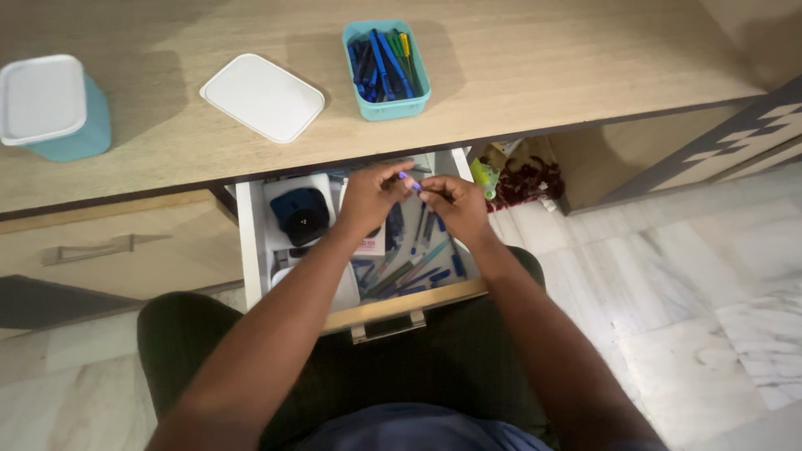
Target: The person sits on the floor and transfers pens from an open drawer into a light blue plastic container on the desk. They repeatedly pick up pens, sometimes checking the caps, and place them into the container. Finally, they place the container's lid on top and put the container into the drawer.
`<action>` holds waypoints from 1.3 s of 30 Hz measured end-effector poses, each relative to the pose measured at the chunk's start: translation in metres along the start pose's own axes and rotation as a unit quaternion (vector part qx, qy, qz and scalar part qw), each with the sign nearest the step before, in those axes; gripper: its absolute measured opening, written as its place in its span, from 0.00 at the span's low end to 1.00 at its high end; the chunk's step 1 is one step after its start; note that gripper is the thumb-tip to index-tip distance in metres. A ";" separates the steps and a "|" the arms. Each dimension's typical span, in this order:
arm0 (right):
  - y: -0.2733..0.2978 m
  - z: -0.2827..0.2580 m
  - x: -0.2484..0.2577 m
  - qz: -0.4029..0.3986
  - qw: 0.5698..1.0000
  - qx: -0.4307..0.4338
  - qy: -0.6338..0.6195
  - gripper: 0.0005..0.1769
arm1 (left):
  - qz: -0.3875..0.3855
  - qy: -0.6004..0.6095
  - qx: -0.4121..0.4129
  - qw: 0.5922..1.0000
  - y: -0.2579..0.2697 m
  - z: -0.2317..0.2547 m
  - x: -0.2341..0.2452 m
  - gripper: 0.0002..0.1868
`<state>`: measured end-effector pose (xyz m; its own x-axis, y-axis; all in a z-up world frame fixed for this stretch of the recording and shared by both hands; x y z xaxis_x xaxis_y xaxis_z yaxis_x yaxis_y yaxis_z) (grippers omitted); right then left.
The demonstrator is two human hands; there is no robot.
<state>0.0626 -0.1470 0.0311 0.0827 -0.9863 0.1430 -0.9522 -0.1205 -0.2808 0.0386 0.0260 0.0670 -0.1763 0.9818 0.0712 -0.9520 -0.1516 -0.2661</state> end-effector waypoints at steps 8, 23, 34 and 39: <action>-0.005 -0.036 0.012 0.090 0.992 0.082 0.021 0.17 | 0.139 0.053 -0.107 0.983 -0.012 0.053 0.051 0.05; -0.004 -0.030 0.010 0.085 0.993 0.062 0.048 0.14 | 0.218 -0.204 -0.284 0.911 -0.105 0.085 0.058 0.09; -0.008 -0.029 0.011 0.096 0.995 0.027 0.020 0.15 | 0.178 -0.239 -0.350 0.888 -0.093 0.088 0.045 0.14; -0.010 -0.021 0.016 0.116 0.992 0.045 -0.027 0.14 | 0.143 -0.233 -0.338 0.901 -0.050 0.097 0.030 0.05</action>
<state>0.0671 -0.1596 0.0556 -0.1179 -0.9929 0.0139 -0.9173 0.1035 -0.3845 0.0565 0.0516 0.1758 -0.6255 0.7352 0.2611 -0.5095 -0.1315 -0.8504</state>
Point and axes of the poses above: each hand's wrist, its own y-axis away from the middle knuckle, its own x-axis out of the back of the hand, z = x × y, the point moved 9 cm from there along -y, towards the middle knuckle, and after that the axes turned 13 degrees about z, right-handed, at the moved point
